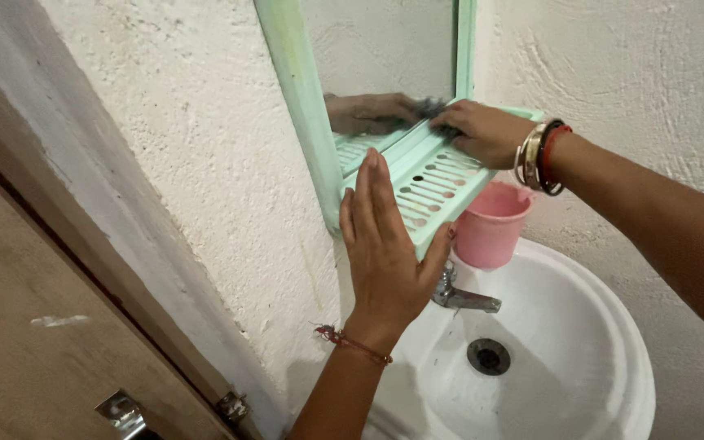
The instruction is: The person cleans a bathroom sink and mirror area using a steel wool scrubber and a pink cup. They scrub the sink basin, faucet, and mirror shelf, then rinse the scrubber and cup with water from a bucket on the floor.
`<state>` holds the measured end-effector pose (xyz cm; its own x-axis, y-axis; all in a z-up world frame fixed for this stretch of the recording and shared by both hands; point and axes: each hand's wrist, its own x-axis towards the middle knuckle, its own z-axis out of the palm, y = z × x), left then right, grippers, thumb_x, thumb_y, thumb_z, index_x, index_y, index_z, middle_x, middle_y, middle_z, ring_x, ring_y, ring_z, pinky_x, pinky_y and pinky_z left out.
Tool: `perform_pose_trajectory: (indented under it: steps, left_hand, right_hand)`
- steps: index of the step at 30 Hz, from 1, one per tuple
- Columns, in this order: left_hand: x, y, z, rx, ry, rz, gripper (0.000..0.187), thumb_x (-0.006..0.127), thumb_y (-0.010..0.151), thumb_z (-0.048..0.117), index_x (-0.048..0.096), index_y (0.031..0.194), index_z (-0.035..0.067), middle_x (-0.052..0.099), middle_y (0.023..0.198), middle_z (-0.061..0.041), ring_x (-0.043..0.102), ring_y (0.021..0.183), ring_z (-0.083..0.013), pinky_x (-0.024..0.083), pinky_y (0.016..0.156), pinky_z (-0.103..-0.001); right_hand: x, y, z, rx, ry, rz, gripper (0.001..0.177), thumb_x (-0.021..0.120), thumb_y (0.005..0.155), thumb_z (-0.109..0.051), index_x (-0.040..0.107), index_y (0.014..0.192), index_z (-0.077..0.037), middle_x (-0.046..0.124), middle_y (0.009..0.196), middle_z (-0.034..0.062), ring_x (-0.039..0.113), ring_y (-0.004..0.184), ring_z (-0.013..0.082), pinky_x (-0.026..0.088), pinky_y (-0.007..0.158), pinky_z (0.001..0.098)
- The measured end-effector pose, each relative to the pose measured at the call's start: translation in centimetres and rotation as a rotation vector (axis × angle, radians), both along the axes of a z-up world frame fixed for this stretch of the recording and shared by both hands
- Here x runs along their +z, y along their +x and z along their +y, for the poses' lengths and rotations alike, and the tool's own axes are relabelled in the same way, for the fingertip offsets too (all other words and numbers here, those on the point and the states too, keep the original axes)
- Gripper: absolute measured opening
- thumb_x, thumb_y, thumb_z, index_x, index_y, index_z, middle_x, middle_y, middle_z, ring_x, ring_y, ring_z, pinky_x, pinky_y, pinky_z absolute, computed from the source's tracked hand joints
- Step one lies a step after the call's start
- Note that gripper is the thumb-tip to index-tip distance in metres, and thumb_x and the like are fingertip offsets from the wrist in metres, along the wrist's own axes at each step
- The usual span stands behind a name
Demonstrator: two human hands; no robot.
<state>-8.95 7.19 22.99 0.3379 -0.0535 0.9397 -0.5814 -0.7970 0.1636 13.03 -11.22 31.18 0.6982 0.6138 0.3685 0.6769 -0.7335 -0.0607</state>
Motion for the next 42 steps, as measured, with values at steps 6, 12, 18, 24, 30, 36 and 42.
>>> perform_pose_trajectory:
  steps: [6, 12, 18, 24, 30, 36, 42]
  left_hand:
    - [0.1, -0.2, 0.2, 0.031, 0.042, -0.022, 0.092, 0.068, 0.099, 0.037, 0.016, 0.163, -0.006, 0.03, 0.167, -0.025, 0.036, 0.153, -0.0337, 0.025, 0.125, -0.053]
    - [0.2, -0.4, 0.1, 0.053, 0.052, -0.039, 0.089, 0.067, 0.1, 0.038, 0.02, 0.162, -0.005, 0.037, 0.165, -0.022, 0.041, 0.15, -0.0315, 0.028, 0.123, -0.051]
    - [0.2, -0.4, 0.1, 0.069, 0.066, -0.025, 0.089, 0.066, 0.099, 0.039, 0.021, 0.162, -0.004, 0.041, 0.161, -0.022, 0.042, 0.149, -0.0313, 0.028, 0.123, -0.052]
    - [0.4, -0.6, 0.2, 0.046, 0.06, -0.031, 0.09, 0.067, 0.099, 0.038, 0.02, 0.162, -0.005, 0.042, 0.159, -0.023, 0.043, 0.148, -0.0324, 0.029, 0.122, -0.053]
    - [0.4, -0.5, 0.3, 0.051, 0.097, -0.035, 0.092, 0.068, 0.098, 0.038, 0.018, 0.162, -0.006, 0.041, 0.159, -0.025, 0.043, 0.146, -0.0331, 0.028, 0.121, -0.052]
    - [0.6, -0.6, 0.3, 0.034, 0.083, -0.013, 0.095, 0.071, 0.096, 0.037, 0.018, 0.162, -0.006, 0.043, 0.157, -0.025, 0.045, 0.143, -0.034, 0.029, 0.119, -0.052]
    - [0.8, -0.7, 0.3, 0.023, 0.086, -0.011, 0.097, 0.072, 0.094, 0.036, 0.017, 0.162, -0.006, 0.04, 0.158, -0.025, 0.043, 0.144, -0.034, 0.029, 0.119, -0.052]
  right_hand:
    - [2.5, -2.0, -0.1, -0.425, -0.284, -0.094, 0.037, 0.053, 0.099, -0.008, 0.065, 0.134, -0.004, 0.066, 0.131, 0.0206, 0.069, 0.113, 0.0337, 0.056, 0.099, 0.0464]
    - [4.2, -5.0, 2.3, -0.441, -0.398, 0.059, 0.027, 0.057, 0.1, -0.014, 0.075, 0.113, -0.001, 0.078, 0.108, 0.0198, 0.076, 0.097, 0.033, 0.059, 0.089, 0.0454]
    - [3.9, -2.0, 0.9, -0.47, -0.196, 0.096, 0.031, 0.058, 0.096, -0.005, 0.08, 0.117, -0.012, 0.08, 0.109, 0.016, 0.078, 0.094, 0.0319, 0.06, 0.088, 0.0448]
    - [3.9, -1.8, -0.6, -0.395, -0.213, 0.122, 0.034, 0.069, 0.09, -0.01, 0.077, 0.123, -0.018, 0.079, 0.113, 0.0087, 0.076, 0.099, 0.026, 0.059, 0.093, 0.0403]
    - [4.5, -2.2, -1.5, -0.333, -0.042, 0.257, 0.033, 0.073, 0.088, -0.009, 0.08, 0.118, -0.02, 0.081, 0.117, 0.0036, 0.076, 0.103, 0.0213, 0.058, 0.097, 0.0376]
    - [3.4, -0.4, -0.9, -0.302, -0.093, 0.141, 0.033, 0.075, 0.089, -0.013, 0.075, 0.122, -0.017, 0.077, 0.118, 0.0055, 0.072, 0.102, 0.0226, 0.056, 0.094, 0.0393]
    - [2.4, -4.5, -1.2, -0.199, 0.242, 0.261, 0.034, 0.071, 0.091, -0.016, 0.073, 0.124, -0.016, 0.077, 0.12, 0.0079, 0.074, 0.101, 0.0243, 0.058, 0.093, 0.0401]
